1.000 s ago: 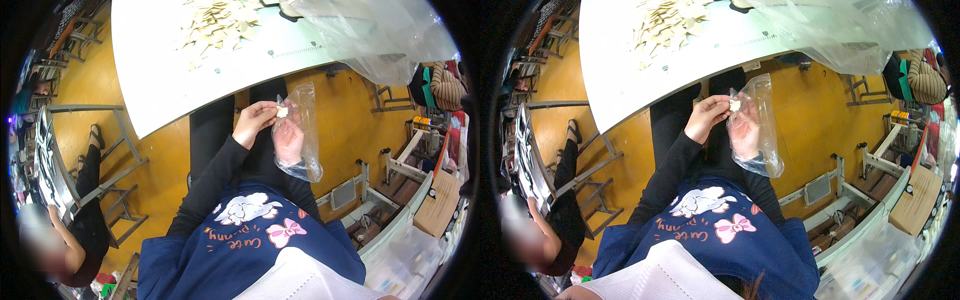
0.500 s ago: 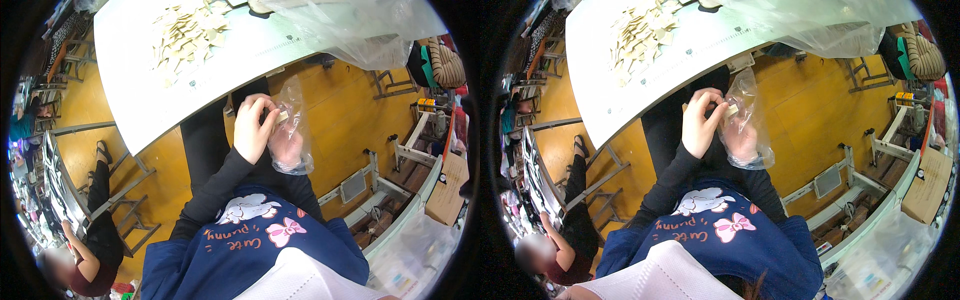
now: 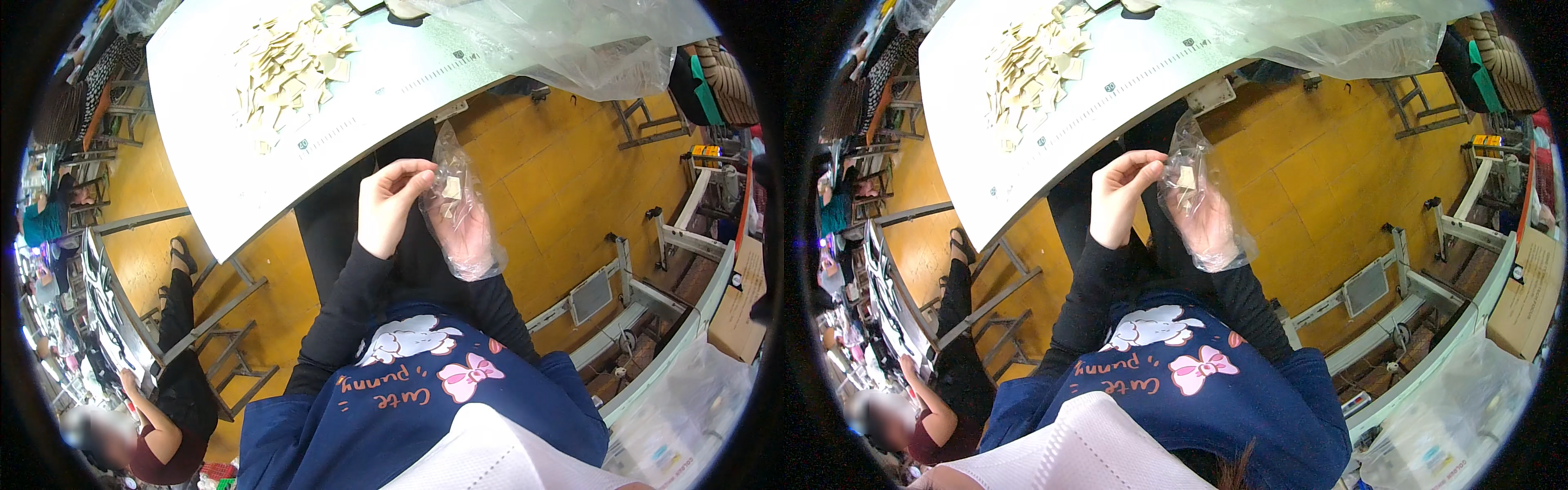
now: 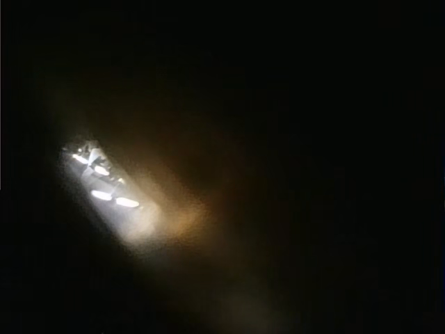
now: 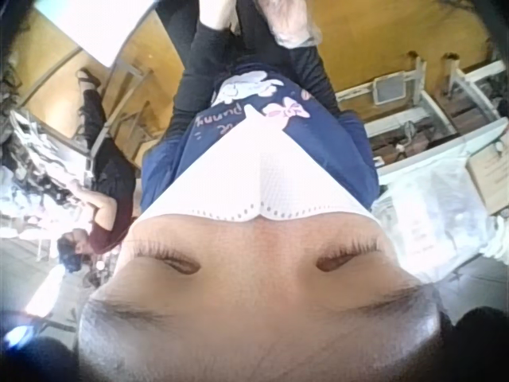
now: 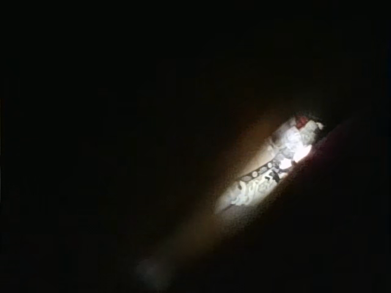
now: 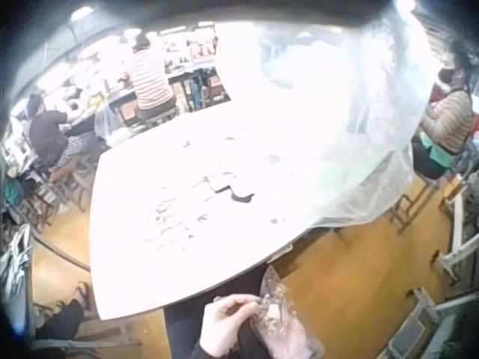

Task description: The person repeatedly picks up small, light-colored craft pieces from a table, inspects them, and places them into a clear plastic bag. The person also handles a small white packet and a larger plastic bag containing more pieces during the process.

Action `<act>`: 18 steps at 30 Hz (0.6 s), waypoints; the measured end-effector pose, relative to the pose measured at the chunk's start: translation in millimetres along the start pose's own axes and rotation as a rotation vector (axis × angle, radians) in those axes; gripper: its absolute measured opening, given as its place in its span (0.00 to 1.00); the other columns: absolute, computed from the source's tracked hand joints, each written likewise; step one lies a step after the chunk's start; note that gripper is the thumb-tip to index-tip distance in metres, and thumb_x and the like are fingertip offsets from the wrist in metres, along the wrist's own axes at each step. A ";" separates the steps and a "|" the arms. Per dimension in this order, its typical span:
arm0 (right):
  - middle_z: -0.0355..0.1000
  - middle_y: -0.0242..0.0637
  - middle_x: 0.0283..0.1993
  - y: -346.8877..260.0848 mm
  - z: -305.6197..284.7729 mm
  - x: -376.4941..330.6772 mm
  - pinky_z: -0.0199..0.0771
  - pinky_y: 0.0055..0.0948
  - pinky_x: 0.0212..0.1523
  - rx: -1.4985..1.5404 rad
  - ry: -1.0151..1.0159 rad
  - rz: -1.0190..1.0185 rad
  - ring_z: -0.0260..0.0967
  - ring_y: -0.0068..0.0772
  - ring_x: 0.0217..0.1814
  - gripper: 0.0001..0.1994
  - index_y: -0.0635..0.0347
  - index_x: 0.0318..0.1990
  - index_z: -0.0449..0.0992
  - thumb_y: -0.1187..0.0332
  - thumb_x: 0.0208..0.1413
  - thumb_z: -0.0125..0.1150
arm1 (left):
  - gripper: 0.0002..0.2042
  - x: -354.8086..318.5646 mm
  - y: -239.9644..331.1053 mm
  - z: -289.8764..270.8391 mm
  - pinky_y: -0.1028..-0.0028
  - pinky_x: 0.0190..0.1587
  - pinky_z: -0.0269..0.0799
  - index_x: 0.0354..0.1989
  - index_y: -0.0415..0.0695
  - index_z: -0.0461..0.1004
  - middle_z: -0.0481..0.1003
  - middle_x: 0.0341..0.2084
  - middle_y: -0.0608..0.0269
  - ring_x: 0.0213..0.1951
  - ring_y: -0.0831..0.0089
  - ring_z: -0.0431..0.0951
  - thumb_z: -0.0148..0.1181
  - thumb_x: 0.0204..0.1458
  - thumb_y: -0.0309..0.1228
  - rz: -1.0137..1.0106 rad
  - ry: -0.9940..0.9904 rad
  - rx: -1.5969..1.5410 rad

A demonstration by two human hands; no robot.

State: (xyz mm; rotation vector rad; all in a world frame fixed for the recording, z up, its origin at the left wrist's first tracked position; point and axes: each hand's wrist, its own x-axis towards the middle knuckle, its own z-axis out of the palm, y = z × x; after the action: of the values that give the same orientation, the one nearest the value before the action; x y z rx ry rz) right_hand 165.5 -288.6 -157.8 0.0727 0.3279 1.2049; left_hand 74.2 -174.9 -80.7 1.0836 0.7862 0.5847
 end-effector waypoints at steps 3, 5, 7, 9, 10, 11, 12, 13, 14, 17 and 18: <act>0.71 0.48 0.57 4.0 4.5 -1.8 0.75 0.41 0.58 -0.125 0.141 -0.026 0.71 0.42 0.58 0.17 0.68 0.59 0.67 0.69 0.68 0.45 | 0.09 -1.9 -2.5 -8.3 0.79 0.47 0.72 0.45 0.36 0.79 0.80 0.38 0.64 0.39 0.81 0.76 0.60 0.60 0.26 -0.008 -0.013 -0.028; 0.72 0.47 0.55 7.2 8.3 1.3 0.75 0.36 0.56 -0.098 0.143 0.058 0.70 0.39 0.57 0.16 0.67 0.58 0.69 0.67 0.67 0.49 | 0.09 -3.6 -6.9 -11.8 0.78 0.47 0.71 0.45 0.36 0.78 0.79 0.38 0.65 0.39 0.82 0.76 0.59 0.60 0.26 -0.028 0.010 -0.053; 0.73 0.43 0.52 8.7 15.8 2.2 0.74 0.30 0.52 -0.327 0.230 0.058 0.71 0.34 0.54 0.15 0.66 0.56 0.71 0.67 0.66 0.53 | 0.09 -5.2 -12.3 -15.0 0.80 0.46 0.70 0.45 0.35 0.79 0.80 0.38 0.65 0.38 0.83 0.75 0.59 0.60 0.25 -0.022 0.031 -0.142; 0.74 0.37 0.49 8.9 28.6 -3.1 0.73 0.23 0.48 -0.805 0.445 -0.025 0.71 0.26 0.50 0.14 0.65 0.53 0.73 0.67 0.65 0.55 | 0.10 -7.1 -13.6 -21.8 0.76 0.48 0.71 0.47 0.36 0.78 0.79 0.40 0.62 0.42 0.76 0.77 0.59 0.59 0.25 -0.035 0.085 0.022; 0.74 0.33 0.47 3.7 37.5 -1.9 0.71 0.21 0.46 -1.039 0.327 0.043 0.70 0.22 0.47 0.13 0.65 0.51 0.75 0.66 0.65 0.57 | 0.10 -8.4 -12.0 -25.0 0.73 0.50 0.72 0.48 0.37 0.77 0.78 0.42 0.61 0.44 0.73 0.78 0.59 0.59 0.25 -0.059 0.121 0.101; 0.75 0.30 0.46 -2.3 48.0 -3.6 0.70 0.18 0.44 -1.273 0.312 0.132 0.69 0.19 0.44 0.13 0.65 0.51 0.75 0.67 0.64 0.57 | 0.11 -13.6 -8.6 -27.3 0.72 0.51 0.72 0.48 0.37 0.77 0.77 0.44 0.59 0.46 0.70 0.77 0.59 0.58 0.25 0.146 0.184 0.442; 0.75 0.28 0.45 -8.3 58.6 -5.3 0.68 0.16 0.43 -1.553 0.159 0.135 0.69 0.15 0.41 0.13 0.65 0.50 0.76 0.67 0.64 0.58 | 0.12 -23.2 -2.7 -28.9 0.70 0.52 0.71 0.49 0.38 0.77 0.76 0.46 0.57 0.48 0.66 0.77 0.60 0.57 0.24 0.307 0.259 0.795; 0.75 0.36 0.46 -16.8 70.5 -4.7 0.72 0.28 0.44 -1.925 0.050 0.204 0.72 0.27 0.42 0.14 0.60 0.53 0.75 0.67 0.63 0.58 | 0.13 -34.0 4.6 -28.9 0.68 0.54 0.71 0.49 0.38 0.76 0.76 0.48 0.55 0.50 0.63 0.76 0.60 0.55 0.23 0.464 0.332 1.149; 0.75 0.40 0.47 -15.2 76.5 -9.5 0.72 0.32 0.45 -2.210 -0.055 0.049 0.73 0.35 0.44 0.14 0.59 0.53 0.76 0.69 0.61 0.58 | 0.15 -46.2 13.3 -27.3 0.65 0.56 0.69 0.49 0.39 0.76 0.72 0.52 0.51 0.54 0.57 0.74 0.60 0.51 0.20 0.425 0.283 0.962; 0.75 0.48 0.49 -14.8 81.4 -3.1 0.73 0.39 0.49 -2.802 -0.461 -0.230 0.72 0.51 0.50 0.15 0.58 0.51 0.76 0.71 0.56 0.55 | 0.19 -90.3 37.1 -5.6 0.59 0.59 0.67 0.46 0.45 0.79 0.71 0.54 0.50 0.58 0.52 0.70 0.71 0.42 0.24 0.518 0.034 0.601; 0.75 0.47 0.46 -17.2 79.4 1.3 0.73 0.41 0.50 -2.741 -0.527 -0.146 0.73 0.49 0.49 0.14 0.57 0.48 0.75 0.70 0.54 0.52 | 0.23 -97.5 40.9 2.9 0.56 0.63 0.62 0.49 0.49 0.80 0.67 0.59 0.48 0.62 0.48 0.65 0.74 0.40 0.30 0.586 -0.115 0.622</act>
State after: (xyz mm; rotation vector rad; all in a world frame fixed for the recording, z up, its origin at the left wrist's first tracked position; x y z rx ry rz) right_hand 204.3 -284.2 -86.5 -1.8720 -1.8357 0.5431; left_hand 16.4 -235.0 -15.6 1.9367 0.5499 0.7791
